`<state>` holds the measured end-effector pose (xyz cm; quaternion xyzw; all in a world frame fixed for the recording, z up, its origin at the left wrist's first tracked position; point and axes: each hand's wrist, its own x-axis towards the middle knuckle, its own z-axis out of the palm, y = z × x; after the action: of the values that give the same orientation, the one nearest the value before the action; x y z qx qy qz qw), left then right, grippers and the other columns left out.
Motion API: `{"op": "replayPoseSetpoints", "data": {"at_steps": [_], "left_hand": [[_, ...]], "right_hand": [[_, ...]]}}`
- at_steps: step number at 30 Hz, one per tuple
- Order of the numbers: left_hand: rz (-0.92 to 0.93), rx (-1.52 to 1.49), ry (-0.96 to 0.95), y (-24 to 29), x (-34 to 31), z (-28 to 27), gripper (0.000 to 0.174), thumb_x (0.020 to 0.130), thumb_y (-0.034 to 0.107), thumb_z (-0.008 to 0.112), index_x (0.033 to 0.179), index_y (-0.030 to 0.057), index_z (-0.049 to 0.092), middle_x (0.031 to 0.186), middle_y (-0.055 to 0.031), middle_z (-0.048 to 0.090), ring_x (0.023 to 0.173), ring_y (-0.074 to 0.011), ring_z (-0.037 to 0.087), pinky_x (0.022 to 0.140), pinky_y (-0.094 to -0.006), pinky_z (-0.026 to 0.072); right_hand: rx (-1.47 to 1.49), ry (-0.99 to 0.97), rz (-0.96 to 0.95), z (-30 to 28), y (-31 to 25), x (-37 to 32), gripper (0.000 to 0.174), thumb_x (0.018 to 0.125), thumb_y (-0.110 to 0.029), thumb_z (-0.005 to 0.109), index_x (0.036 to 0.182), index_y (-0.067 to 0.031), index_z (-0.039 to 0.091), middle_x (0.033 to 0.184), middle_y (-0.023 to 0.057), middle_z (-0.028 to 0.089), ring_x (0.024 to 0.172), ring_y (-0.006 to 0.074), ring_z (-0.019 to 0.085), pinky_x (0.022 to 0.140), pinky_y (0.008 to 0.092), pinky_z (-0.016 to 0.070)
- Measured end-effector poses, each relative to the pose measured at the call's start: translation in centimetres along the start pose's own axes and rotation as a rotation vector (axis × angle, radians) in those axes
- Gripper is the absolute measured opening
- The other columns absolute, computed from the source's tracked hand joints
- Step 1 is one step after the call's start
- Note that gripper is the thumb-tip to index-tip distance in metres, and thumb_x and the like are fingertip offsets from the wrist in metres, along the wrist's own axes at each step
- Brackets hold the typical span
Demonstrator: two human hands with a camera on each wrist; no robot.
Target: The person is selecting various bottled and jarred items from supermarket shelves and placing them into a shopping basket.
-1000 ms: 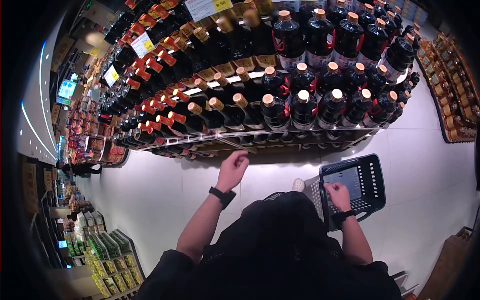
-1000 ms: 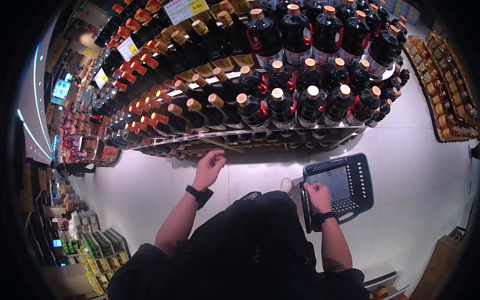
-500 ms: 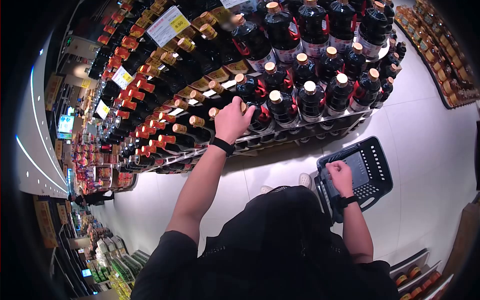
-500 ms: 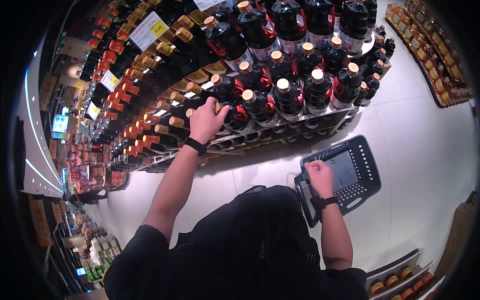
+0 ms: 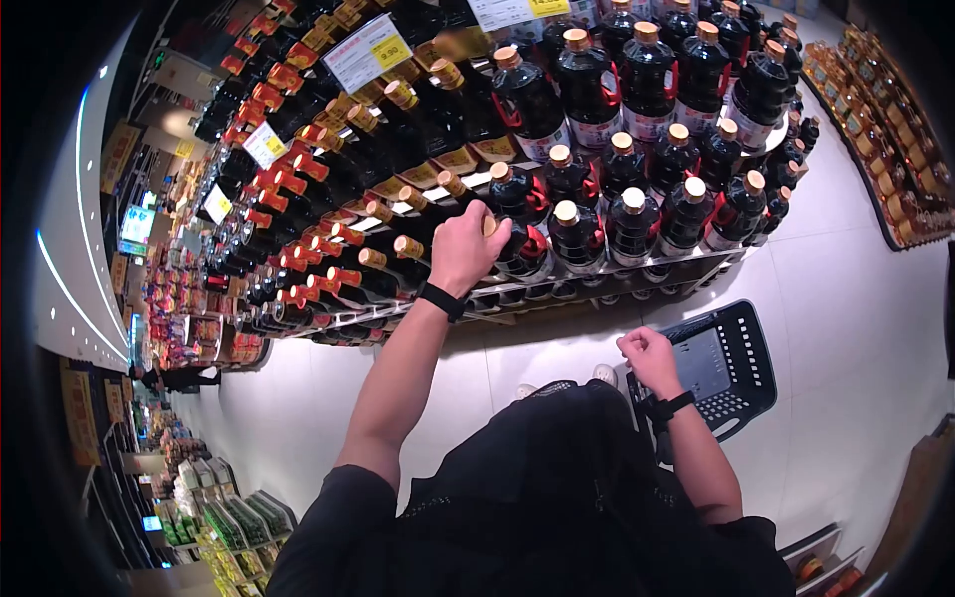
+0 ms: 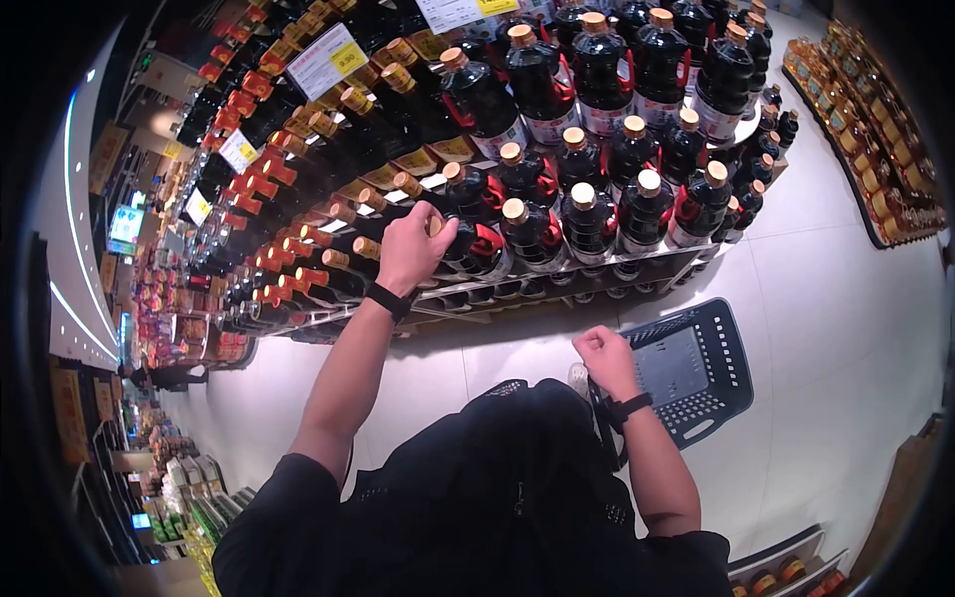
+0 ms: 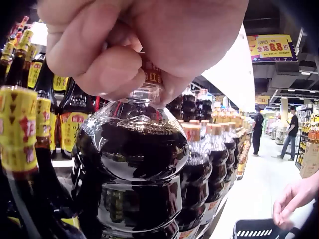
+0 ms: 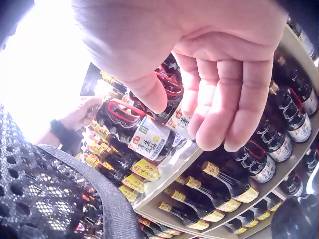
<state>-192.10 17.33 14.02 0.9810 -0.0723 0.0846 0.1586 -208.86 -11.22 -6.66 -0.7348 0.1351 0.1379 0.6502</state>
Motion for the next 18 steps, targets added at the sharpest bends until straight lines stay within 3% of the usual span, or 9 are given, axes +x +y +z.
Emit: {"op": "replayPoseSetpoints", "data": {"at_steps": [4,7,10,11,13,14,15,16,18], "left_hand": [[-0.003,-0.113,0.115,1.6,-1.7,-5.0,0.031,0.084,0.034,0.077,0.086,0.0052,0.064,0.071,-0.0144,0.07,0.067,-0.033,0.07,0.061,-0.04,0.0544],[0.006,-0.307,0.196,1.7,-3.9,-8.5,0.023,0.084,0.021,0.079,0.086,0.0041,0.064,0.069,-0.0058,0.066,0.061,-0.0153,0.066,0.058,-0.0281,0.0506],[-0.082,-0.536,0.248,2.2,-6.5,-11.3,0.015,0.086,0.01,0.076,0.087,0.0035,0.063,0.074,0.0016,0.063,0.065,-0.0053,0.057,0.059,-0.0228,0.046],[-0.075,-0.546,0.282,1.2,-7.3,-11.3,0.01,0.088,0.008,0.073,0.087,0.0042,0.064,0.077,0.0019,0.063,0.069,-0.0035,0.056,0.062,-0.0208,0.0452],[-0.265,-0.808,0.212,0.9,-9.1,-11.3,0.009,0.09,0.007,0.073,0.087,0.0043,0.064,0.078,0.0012,0.063,0.072,-0.0029,0.055,0.065,-0.0202,0.0455],[-0.325,-0.911,0.188,0.4,-9.9,-10.9,0.009,0.091,0.007,0.071,0.088,0.0046,0.063,0.077,0.0006,0.063,0.068,-0.0034,0.056,0.061,-0.0196,0.0452],[-0.388,-1.012,0.169,-0.1,-10.8,-10.4,0.009,0.093,0.008,0.07,0.088,0.0049,0.062,0.076,0.0,0.063,0.064,-0.0038,0.056,0.057,-0.019,0.045],[-0.516,-1.07,0.097,0.1,-11.7,-10.6,0.011,0.095,0.011,0.067,0.088,0.0054,0.06,0.073,-0.0013,0.063,0.051,-0.0062,0.055,0.042,-0.0197,0.0414],[-0.599,-1.115,0.126,-1.6,-13.0,-8.8,0.014,0.097,0.016,0.065,0.088,0.0062,0.06,0.068,-0.0023,0.063,0.04,-0.0084,0.051,0.031,-0.0217,0.0365]], "right_hand": [[0.051,-0.078,0.01,0.6,-2.4,-0.1,0.024,0.087,-0.023,0.076,0.09,-0.0006,0.069,0.073,0.0025,0.069,0.066,0.0089,0.062,0.063,0.0264,0.0506],[0.285,-0.22,0.038,1.6,-4.3,-0.2,0.029,0.087,-0.025,0.078,0.098,-0.0002,0.067,0.084,0.0029,0.071,0.072,0.0088,0.063,0.068,0.0255,0.0525],[0.478,-0.452,-0.033,3.4,-6.1,0.3,0.058,0.086,-0.026,0.08,0.132,-0.0014,0.055,0.12,0.0096,0.066,0.098,0.0139,0.065,0.087,0.0309,0.0532],[0.581,-0.55,-0.06,4.0,-6.8,0.2,0.07,0.084,-0.025,0.081,0.14,-0.0031,0.045,0.13,0.0109,0.059,0.108,0.0161,0.061,0.094,0.0332,0.0498],[0.793,-0.742,-0.111,5.0,-10.2,-0.7,0.096,0.082,-0.024,0.082,0.157,-0.0063,0.025,0.15,0.0134,0.045,0.129,0.0206,0.053,0.108,0.038,0.0429],[0.9,-0.852,-0.159,6.6,-8.9,-0.1,0.116,0.077,-0.022,0.084,0.162,-0.0115,0.006,0.16,0.0121,0.031,0.143,0.0245,0.039,0.118,0.0425,0.031],[0.918,-0.858,-0.132,6.9,-8.8,-0.3,0.112,0.076,-0.02,0.084,0.161,-0.0109,0.011,0.158,0.0113,0.034,0.143,0.0249,0.04,0.119,0.0423,0.0308],[0.936,-0.864,-0.105,7.2,-8.6,-0.6,0.108,0.075,-0.018,0.083,0.16,-0.0102,0.016,0.156,0.0106,0.037,0.143,0.0253,0.04,0.119,0.0422,0.0305],[0.943,-0.861,-0.045,7.6,-8.0,-1.5,0.102,0.075,-0.016,0.082,0.158,-0.0094,0.023,0.153,0.0099,0.042,0.142,0.0255,0.041,0.12,0.0419,0.0295]]}}
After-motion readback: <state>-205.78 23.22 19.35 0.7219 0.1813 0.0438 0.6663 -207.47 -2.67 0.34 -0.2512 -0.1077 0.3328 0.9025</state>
